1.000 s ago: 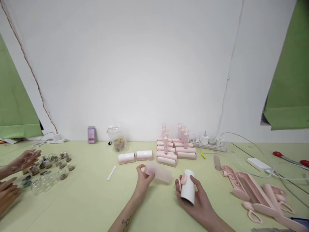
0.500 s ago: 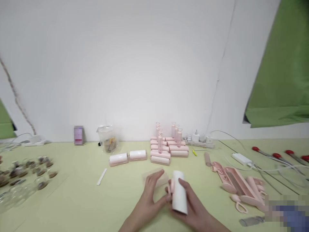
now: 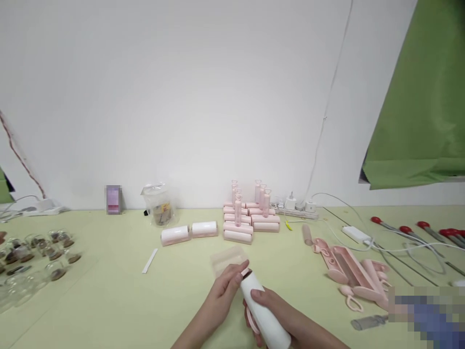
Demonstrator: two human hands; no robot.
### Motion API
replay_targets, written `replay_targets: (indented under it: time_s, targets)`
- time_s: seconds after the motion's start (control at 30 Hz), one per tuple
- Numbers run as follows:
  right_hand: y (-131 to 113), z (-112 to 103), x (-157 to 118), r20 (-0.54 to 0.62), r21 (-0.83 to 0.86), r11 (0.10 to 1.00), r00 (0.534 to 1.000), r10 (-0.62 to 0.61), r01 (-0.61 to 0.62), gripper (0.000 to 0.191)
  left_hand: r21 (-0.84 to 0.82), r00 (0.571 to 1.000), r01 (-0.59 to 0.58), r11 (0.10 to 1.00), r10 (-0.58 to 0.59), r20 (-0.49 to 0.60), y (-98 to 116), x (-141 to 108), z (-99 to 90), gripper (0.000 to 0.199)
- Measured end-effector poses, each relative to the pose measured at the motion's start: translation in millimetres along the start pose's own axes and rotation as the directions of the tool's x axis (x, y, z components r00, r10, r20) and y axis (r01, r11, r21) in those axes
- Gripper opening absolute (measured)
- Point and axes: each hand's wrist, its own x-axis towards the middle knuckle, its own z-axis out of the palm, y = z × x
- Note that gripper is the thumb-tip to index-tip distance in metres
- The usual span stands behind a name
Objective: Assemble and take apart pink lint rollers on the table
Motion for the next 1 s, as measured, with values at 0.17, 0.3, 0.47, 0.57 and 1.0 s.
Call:
replay_targets:
  time_s: [0.17,0.3,0.47,0.57,1.0]
  targets:
    - [4,-1,2,-0.025,-0.030,0.999,1.000,0.013,-0.013,0.036,0.007,0.999,0.023,1.000,-0.023,0.026,-2,-6,6.9,0.042]
    - [5,-1,3,-0.030,-0.035,0.999,1.000,0.001,-0.002,0.037,-0.012,0.998,0.053,0.999,-0.053,0.026,-2,-8,9.1,0.042]
    - [4,-4,2,-0.005,-0.054,0.999,1.000,-0.009,0.009,0.037,0.148,0.998,-0.049,0.988,0.042,0.052,-1,-9,4.4,0.042]
    - [4,-7,3,0.041,-0.047,0.999,0.999,0.003,-0.001,0.041,0.281,0.988,-0.138,0.950,0.110,0.112,-3,-10,-0.7,0.041]
    - [-3,-11,0,0.067,-0.120,0.992,0.997,0.038,-0.030,0.040,0.468,0.965,-0.250,0.847,0.181,0.188,-10,-14,-2.5,0.043]
